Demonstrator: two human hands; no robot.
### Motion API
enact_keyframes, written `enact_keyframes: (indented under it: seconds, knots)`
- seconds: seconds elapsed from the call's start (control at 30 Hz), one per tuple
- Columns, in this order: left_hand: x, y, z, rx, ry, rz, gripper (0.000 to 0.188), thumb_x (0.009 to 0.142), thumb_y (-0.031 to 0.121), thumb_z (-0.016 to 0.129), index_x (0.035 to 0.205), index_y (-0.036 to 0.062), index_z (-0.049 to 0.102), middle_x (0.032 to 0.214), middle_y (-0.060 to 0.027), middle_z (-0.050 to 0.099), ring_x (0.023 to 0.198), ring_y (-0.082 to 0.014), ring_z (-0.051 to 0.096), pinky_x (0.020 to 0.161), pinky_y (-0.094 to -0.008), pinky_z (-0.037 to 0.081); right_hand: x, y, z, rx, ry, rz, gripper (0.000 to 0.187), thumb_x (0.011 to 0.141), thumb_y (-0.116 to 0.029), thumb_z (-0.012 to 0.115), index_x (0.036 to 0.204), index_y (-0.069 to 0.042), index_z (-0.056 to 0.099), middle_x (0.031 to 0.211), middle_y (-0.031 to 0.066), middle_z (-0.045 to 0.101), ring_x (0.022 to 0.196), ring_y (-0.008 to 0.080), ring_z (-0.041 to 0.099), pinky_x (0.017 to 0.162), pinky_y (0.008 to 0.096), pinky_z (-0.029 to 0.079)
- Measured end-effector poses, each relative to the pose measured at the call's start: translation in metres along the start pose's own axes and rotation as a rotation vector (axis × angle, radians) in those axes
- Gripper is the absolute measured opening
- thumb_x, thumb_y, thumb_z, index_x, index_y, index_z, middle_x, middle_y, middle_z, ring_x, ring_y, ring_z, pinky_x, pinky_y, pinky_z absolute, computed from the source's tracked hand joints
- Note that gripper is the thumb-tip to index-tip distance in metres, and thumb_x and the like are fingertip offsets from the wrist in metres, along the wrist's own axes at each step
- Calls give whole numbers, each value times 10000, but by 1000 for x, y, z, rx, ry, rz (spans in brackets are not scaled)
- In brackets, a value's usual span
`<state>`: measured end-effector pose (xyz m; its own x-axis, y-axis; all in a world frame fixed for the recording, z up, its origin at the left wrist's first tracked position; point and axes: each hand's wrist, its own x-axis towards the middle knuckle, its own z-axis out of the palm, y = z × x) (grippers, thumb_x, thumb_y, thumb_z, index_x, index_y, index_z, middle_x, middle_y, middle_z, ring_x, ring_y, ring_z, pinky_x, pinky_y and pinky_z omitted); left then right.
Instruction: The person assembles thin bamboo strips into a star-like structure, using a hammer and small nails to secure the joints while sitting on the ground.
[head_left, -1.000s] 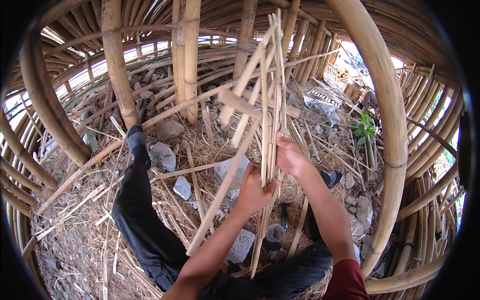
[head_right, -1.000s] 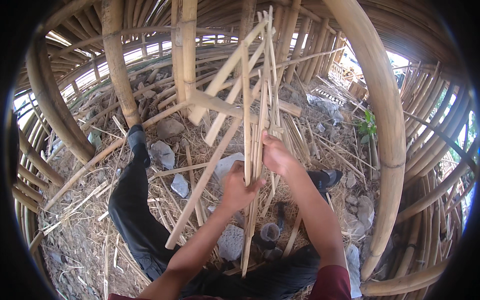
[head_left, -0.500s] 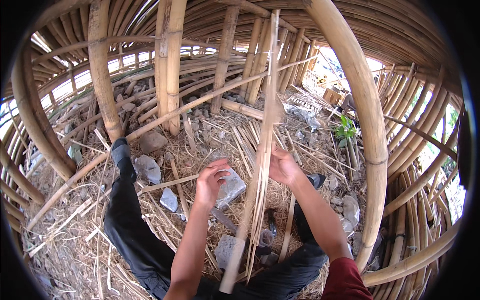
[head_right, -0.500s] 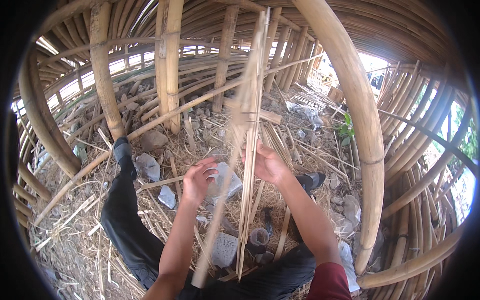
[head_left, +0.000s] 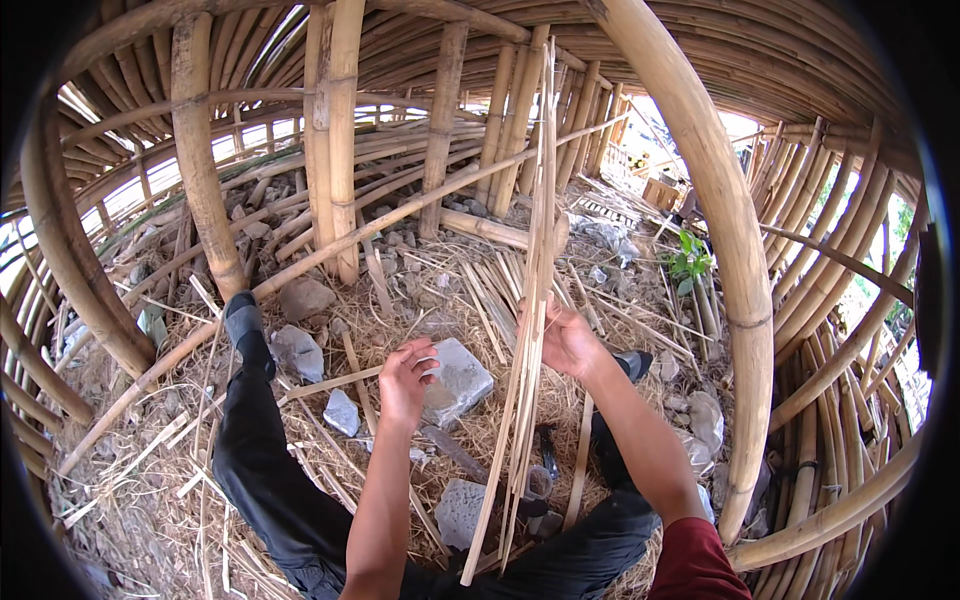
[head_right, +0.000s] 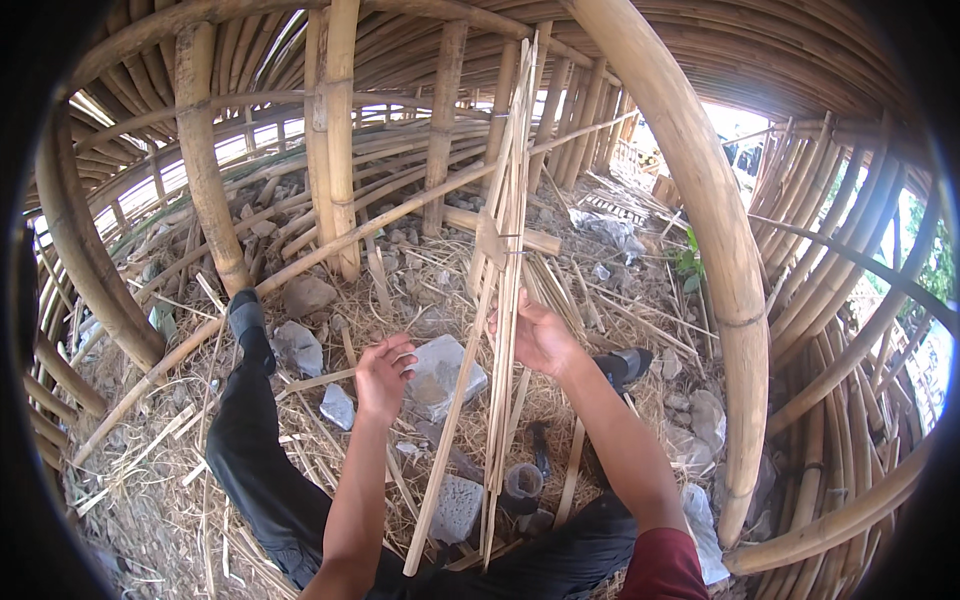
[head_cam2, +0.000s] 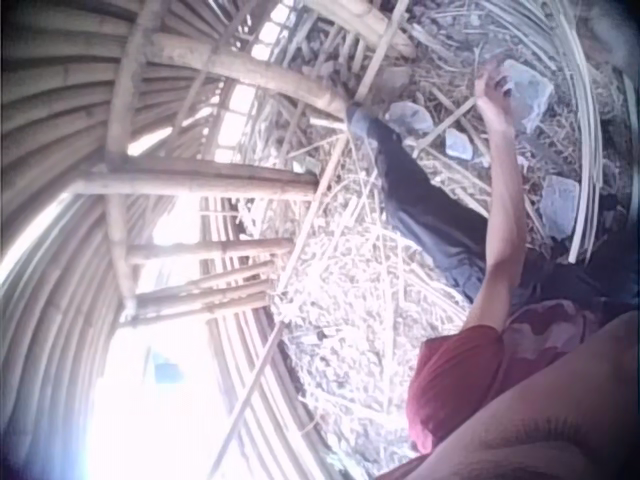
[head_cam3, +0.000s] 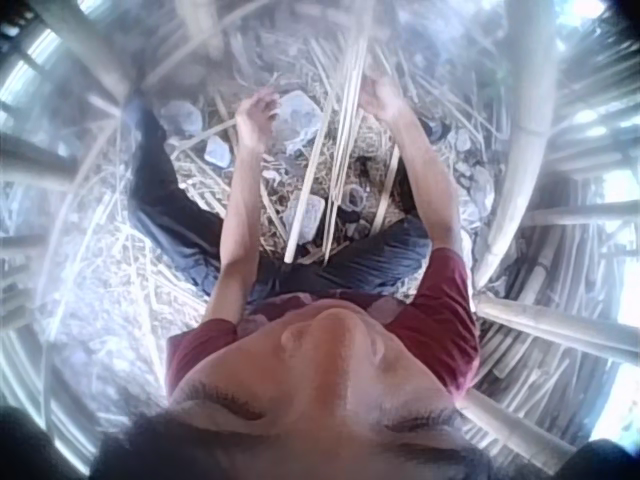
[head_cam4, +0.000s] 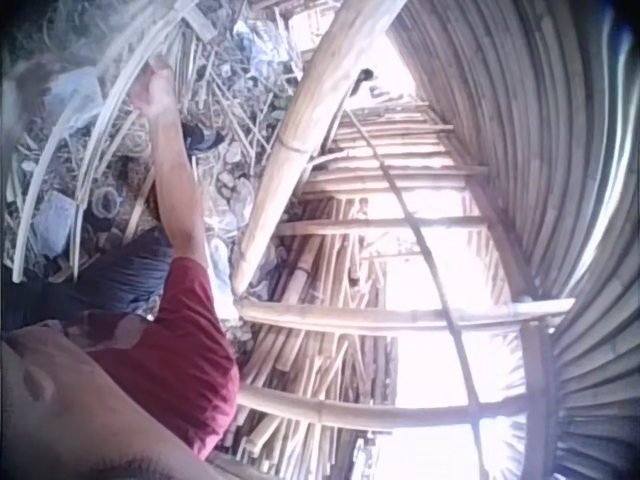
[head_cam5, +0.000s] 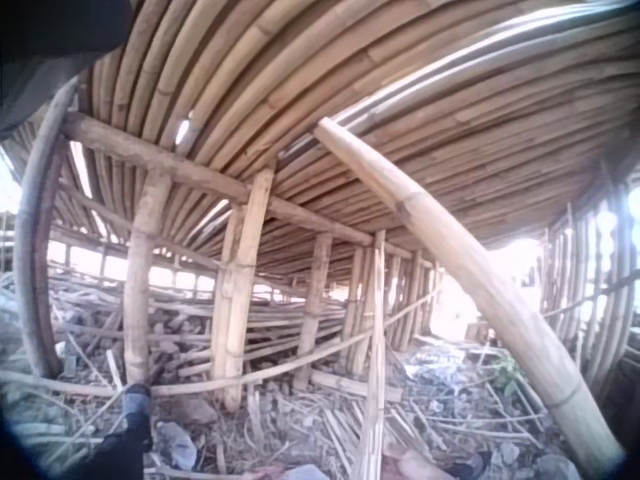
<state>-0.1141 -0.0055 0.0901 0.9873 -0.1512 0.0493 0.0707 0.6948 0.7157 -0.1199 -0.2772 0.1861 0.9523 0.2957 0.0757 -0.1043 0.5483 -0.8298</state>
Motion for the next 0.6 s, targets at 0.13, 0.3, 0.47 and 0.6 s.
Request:
enact_keyframes:
  seconds: [0.13, 0.3, 0.47, 0.6]
  knots:
    - [-1, -6, 1, 25, 29, -13, 397, 915, 329, 519, 1167, 40, 623, 1013, -52, 650, 914, -167, 582, 776, -314, 404, 0, 1, -6, 50, 39, 28, 324, 987, -267, 599, 1184, -10, 594, 1011, 73, 638, 932, 211, 622, 902, 379, 534]
    - [-2, -27, 0, 223, 20, 12, 359, 873, 233, 551, 1130, 10, 666, 1015, -82, 685, 893, -170, 607, 761, -295, 437, -1, 0, 0, -34, 106, 3, 376, 1038, -382, 524, 1151, -28, 581, 985, 83, 629, 910, 230, 610, 879, 383, 509]
    - [-15, -58, 21, 191, -241, 116, 430, 800, 136, 576, 1195, -9, 664, 1040, -100, 704, 933, -186, 644, 812, -285, 488, 9, 9, 13, -101, 268, -20, 366, 1086, -379, 424, 1167, -51, 565, 969, 80, 626, 894, 196, 604, 874, 368, 510]
    - [-31, -71, 69, 449, -205, 81, 397, 881, 232, 709, 1180, -26, 664, 994, -116, 718, 896, -162, 659, 788, -290, 507, 21, 20, 5, -175, 380, -41, 422, 1096, -417, 375, 1100, -41, 566, 898, 74, 601, 789, 179, 593, 762, 358, 539]
